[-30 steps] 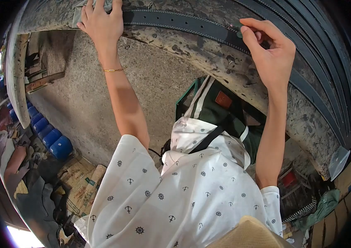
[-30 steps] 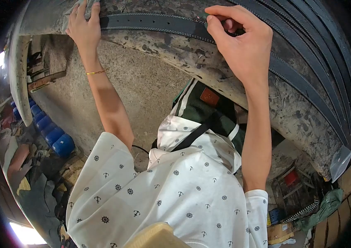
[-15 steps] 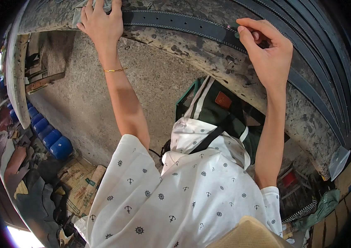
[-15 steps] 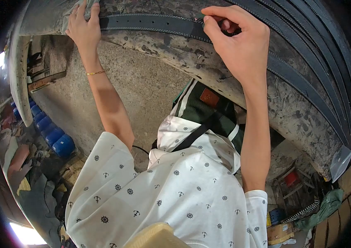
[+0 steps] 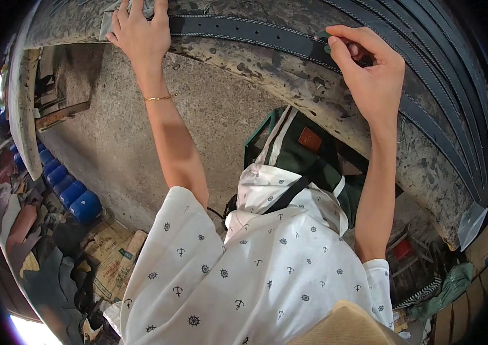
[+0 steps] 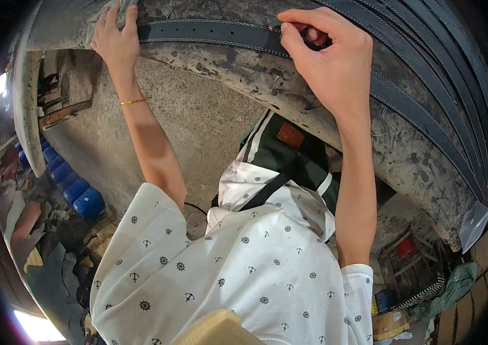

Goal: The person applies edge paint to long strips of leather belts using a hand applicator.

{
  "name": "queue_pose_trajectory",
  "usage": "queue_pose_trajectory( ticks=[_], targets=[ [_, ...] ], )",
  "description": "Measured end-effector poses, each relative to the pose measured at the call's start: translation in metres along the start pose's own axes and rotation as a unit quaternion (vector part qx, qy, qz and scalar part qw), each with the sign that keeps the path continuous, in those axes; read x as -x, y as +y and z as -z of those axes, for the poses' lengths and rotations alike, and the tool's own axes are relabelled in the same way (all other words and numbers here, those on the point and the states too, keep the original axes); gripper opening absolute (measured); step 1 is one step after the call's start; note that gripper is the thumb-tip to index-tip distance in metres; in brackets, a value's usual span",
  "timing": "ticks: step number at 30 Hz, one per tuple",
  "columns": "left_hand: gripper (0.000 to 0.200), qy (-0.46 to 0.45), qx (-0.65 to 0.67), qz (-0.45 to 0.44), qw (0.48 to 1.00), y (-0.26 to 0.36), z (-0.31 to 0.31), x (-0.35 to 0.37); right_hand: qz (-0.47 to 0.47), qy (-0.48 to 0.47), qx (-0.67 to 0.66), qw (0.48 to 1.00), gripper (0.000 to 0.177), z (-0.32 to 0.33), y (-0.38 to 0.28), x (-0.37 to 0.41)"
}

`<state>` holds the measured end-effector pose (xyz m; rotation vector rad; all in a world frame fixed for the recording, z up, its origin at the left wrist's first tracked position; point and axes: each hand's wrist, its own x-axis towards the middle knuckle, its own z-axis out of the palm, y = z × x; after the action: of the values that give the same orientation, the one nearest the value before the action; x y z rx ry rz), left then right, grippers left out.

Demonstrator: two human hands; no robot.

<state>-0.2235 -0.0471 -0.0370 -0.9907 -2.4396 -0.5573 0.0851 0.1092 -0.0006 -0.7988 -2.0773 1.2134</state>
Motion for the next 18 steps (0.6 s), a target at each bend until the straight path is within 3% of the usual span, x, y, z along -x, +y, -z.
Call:
queue_pose_trajectory(
  ticks=[18],
  targets=[
    [0.048,-0.002,-0.008,0.012,1.0,0.0012,-0.0002,-0.0004,0.021,0.023,-0.001,0.999,0.015,-0.0016,0.0017,0.0007]
  ],
)
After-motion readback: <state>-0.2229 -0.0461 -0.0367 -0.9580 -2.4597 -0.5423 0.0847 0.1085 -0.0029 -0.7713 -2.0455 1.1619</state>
